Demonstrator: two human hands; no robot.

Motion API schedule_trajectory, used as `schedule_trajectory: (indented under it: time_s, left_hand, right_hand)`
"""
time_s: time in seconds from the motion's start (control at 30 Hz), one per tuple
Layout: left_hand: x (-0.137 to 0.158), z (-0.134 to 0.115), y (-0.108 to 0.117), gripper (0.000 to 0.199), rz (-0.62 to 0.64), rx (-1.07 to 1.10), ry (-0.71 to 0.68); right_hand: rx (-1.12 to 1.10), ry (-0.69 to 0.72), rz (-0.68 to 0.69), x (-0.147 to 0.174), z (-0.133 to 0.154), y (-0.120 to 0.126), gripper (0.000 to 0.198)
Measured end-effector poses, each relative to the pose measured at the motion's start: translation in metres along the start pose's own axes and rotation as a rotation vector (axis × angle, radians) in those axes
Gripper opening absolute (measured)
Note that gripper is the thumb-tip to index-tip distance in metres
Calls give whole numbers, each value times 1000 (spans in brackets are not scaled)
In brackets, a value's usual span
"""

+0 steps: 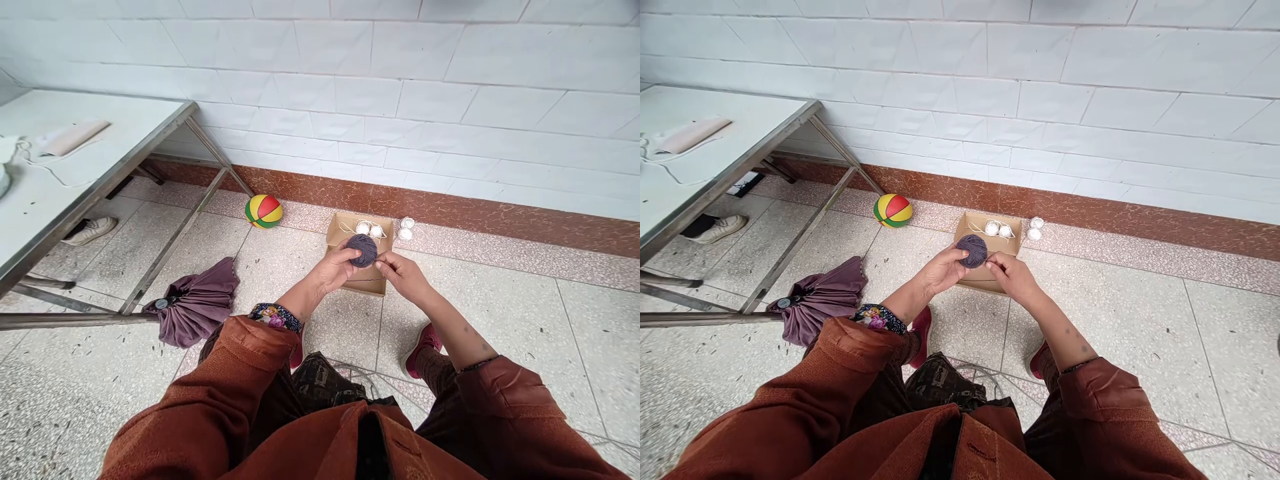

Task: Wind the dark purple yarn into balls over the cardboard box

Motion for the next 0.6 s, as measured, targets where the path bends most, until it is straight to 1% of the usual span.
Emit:
schedule_trajectory:
  time_s: [0.07,0.13,0.17,0.23,0.3,0.37,0.5,0.53,0.6]
  left_hand:
    - [-1,4,10,42,-93,-73,39]
    - [0,8,15,42,-139,-177,88]
    - [1,9,16,44,-150,-248,103]
    - [2,10,15,58,-136,-412,131]
    - [3,12,11,76,-68,-533,165]
    - [3,18,5,85,37,-544,208]
    - [6,24,-12,82,254,-454,250]
    - [7,24,-18,80,317,-432,245]
    - [10,20,-27,76,385,-374,187]
  right_hand:
    - [-33,37,45,1,7,-2,18]
    - [-80,64,77,1,13,-2,17]
    - [-101,75,83,1,15,-1,17]
    - [-121,101,69,1,18,1,16]
    - [-107,127,20,0,20,6,16]
    - [-79,149,-31,0,20,9,17]
    - [-57,151,-118,0,16,15,18]
    - [-55,144,-137,0,15,16,18]
    - [-56,119,-159,-1,10,16,18]
Point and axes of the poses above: each hand's wrist, its own x-axis away from the middle knuckle, its own y-axis out of the back of the hand, z = x × y, the point moved 7 cm from there along -x, towards the middle knuckle, and after that the axes turned 11 degrees about z, right-handed, at the moved point
